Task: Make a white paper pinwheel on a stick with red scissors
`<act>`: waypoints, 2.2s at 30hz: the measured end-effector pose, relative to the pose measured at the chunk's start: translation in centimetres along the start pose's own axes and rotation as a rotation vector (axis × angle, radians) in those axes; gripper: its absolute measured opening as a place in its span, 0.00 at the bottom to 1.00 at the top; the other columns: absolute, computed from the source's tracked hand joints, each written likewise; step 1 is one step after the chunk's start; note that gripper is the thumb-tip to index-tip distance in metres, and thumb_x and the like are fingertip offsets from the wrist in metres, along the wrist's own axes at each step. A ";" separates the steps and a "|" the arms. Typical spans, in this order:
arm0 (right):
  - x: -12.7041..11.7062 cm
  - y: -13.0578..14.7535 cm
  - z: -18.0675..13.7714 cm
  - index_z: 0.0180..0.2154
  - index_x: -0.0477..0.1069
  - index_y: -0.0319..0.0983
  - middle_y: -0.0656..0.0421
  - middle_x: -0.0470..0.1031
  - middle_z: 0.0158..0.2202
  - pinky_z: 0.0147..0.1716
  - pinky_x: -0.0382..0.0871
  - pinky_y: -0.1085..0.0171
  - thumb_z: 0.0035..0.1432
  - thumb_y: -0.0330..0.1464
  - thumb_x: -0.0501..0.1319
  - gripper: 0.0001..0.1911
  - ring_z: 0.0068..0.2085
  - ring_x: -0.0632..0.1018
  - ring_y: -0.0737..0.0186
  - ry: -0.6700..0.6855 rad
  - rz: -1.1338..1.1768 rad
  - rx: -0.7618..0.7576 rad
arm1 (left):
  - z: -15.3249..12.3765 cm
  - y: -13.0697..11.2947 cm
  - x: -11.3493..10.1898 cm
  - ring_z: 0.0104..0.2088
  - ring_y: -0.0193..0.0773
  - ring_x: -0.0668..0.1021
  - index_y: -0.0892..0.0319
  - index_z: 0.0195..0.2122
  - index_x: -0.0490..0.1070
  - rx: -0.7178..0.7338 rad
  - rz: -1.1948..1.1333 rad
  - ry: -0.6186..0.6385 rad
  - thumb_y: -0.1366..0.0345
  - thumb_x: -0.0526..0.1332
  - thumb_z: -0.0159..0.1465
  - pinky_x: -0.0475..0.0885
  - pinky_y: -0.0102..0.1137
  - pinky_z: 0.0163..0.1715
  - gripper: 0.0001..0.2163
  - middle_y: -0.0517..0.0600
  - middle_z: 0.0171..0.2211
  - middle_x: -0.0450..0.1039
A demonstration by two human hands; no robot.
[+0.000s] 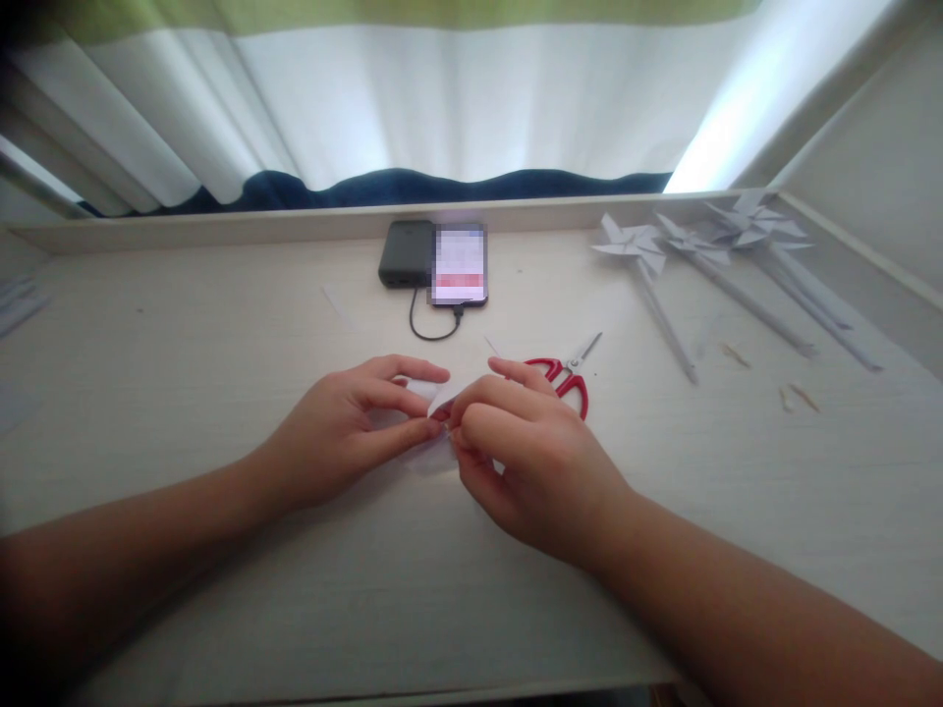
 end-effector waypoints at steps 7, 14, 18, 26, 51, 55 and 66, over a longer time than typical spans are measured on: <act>0.2 0.1 -0.1 0.29 0.66 0.40 0.60 0.76 0.35 0.58 0.63 0.49 0.53 0.20 0.59 0.09 0.37 0.77 0.66 -0.005 0.016 -0.005 | 0.0 0.0 -0.2 0.52 0.43 0.73 0.55 0.29 0.79 0.016 0.002 -0.060 0.63 0.63 0.61 0.66 0.41 0.57 0.07 0.49 0.53 0.71; 0.2 0.2 0.0 0.29 0.66 0.39 0.60 0.75 0.34 0.58 0.62 0.49 0.53 0.19 0.58 0.09 0.36 0.75 0.66 -0.004 0.006 0.010 | -0.2 -0.2 -0.3 0.53 0.42 0.72 0.55 0.28 0.79 0.003 0.005 -0.073 0.64 0.62 0.61 0.66 0.41 0.57 0.07 0.48 0.54 0.70; 0.2 0.1 0.0 0.29 0.66 0.39 0.60 0.74 0.34 0.58 0.61 0.48 0.52 0.19 0.58 0.10 0.37 0.75 0.66 -0.015 0.009 0.027 | -0.2 -0.3 -0.4 0.55 0.44 0.71 0.54 0.31 0.80 -0.002 0.012 -0.072 0.62 0.62 0.61 0.66 0.43 0.57 0.07 0.48 0.56 0.69; -0.2 0.3 0.1 0.28 0.66 0.39 0.61 0.73 0.33 0.58 0.61 0.48 0.51 0.18 0.58 0.10 0.36 0.74 0.66 -0.067 0.003 0.026 | -0.2 -0.5 -1.1 0.55 0.44 0.70 0.52 0.33 0.80 0.030 0.024 -0.157 0.62 0.63 0.61 0.67 0.41 0.55 0.06 0.49 0.55 0.69; 0.0 0.7 0.2 0.28 0.66 0.36 0.59 0.73 0.34 0.60 0.58 0.49 0.50 0.17 0.60 0.10 0.38 0.75 0.68 -0.078 0.009 0.013 | -0.3 0.5 -0.8 0.53 0.41 0.72 0.49 0.30 0.78 -0.062 -0.091 -0.133 0.58 0.66 0.58 0.64 0.38 0.55 0.04 0.43 0.53 0.68; -0.1 0.7 0.1 0.29 0.65 0.37 0.59 0.73 0.35 0.62 0.57 0.51 0.50 0.16 0.59 0.11 0.39 0.76 0.69 -0.092 0.039 -0.001 | -0.3 0.4 -1.0 0.53 0.41 0.71 0.49 0.32 0.77 -0.044 -0.068 -0.147 0.59 0.65 0.59 0.64 0.39 0.54 0.03 0.45 0.53 0.68; -0.1 0.2 0.0 0.28 0.65 0.37 0.59 0.73 0.35 0.63 0.56 0.47 0.52 0.18 0.59 0.09 0.37 0.75 0.69 -0.086 0.071 0.018 | 0.0 -0.4 -1.0 0.53 0.43 0.72 0.49 0.35 0.79 -0.030 -0.034 -0.071 0.62 0.63 0.60 0.66 0.39 0.54 0.05 0.47 0.51 0.69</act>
Point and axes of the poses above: each hand's wrist, its own z-axis towards the middle knuckle, its own x-axis out of the palm, y = z × x, the point moved 7 cm from there along z, towards the middle knuckle
